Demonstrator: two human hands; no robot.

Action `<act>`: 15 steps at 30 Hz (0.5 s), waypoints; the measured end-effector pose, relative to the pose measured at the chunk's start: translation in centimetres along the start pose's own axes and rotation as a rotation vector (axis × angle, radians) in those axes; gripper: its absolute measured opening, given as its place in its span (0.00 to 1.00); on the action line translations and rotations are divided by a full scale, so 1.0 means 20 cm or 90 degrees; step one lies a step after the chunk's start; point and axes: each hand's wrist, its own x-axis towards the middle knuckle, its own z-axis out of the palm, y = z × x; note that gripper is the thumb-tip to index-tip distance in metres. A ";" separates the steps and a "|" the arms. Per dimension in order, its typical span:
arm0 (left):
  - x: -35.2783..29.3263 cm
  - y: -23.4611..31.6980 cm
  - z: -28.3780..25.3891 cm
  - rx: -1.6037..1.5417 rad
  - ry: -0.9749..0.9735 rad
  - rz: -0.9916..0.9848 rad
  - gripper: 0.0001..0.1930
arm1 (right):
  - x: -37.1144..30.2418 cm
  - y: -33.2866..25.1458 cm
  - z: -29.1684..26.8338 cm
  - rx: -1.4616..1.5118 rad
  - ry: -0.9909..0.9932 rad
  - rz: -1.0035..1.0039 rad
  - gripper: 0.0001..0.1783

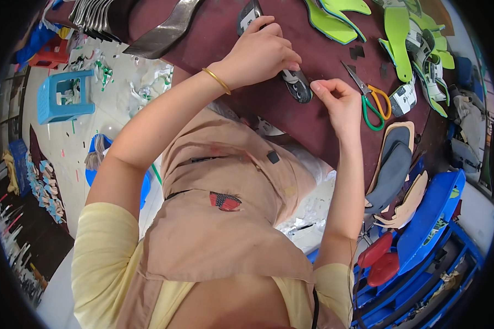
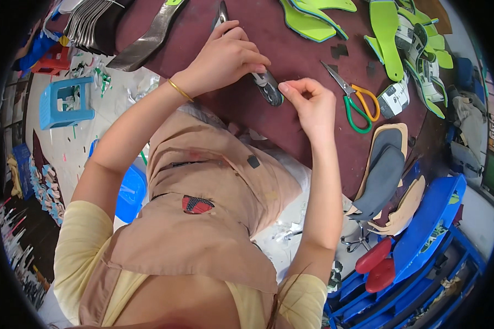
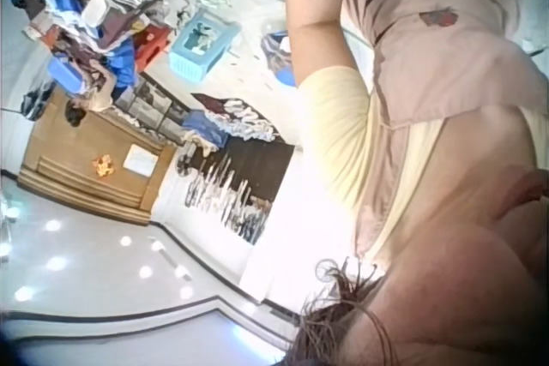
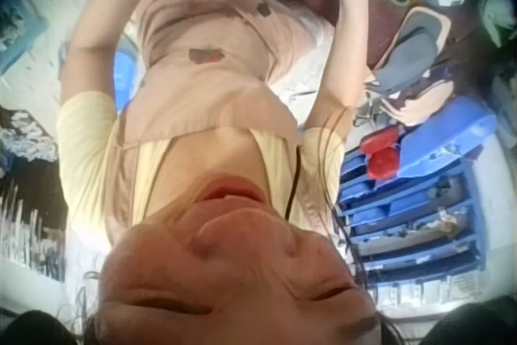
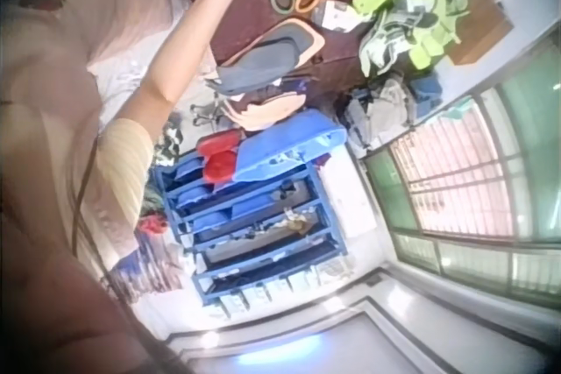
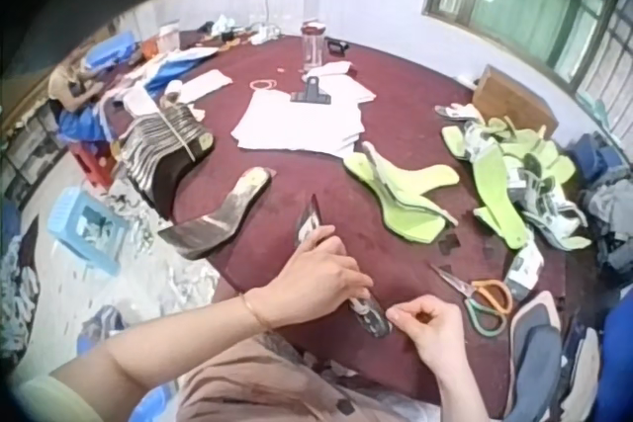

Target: The worker is assembling and trimming components of a shoe sole and upper.

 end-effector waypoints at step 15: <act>0.13 0.03 -0.05 0.034 -0.160 0.039 0.14 | -0.11 0.01 0.16 -0.195 0.202 -0.120 0.11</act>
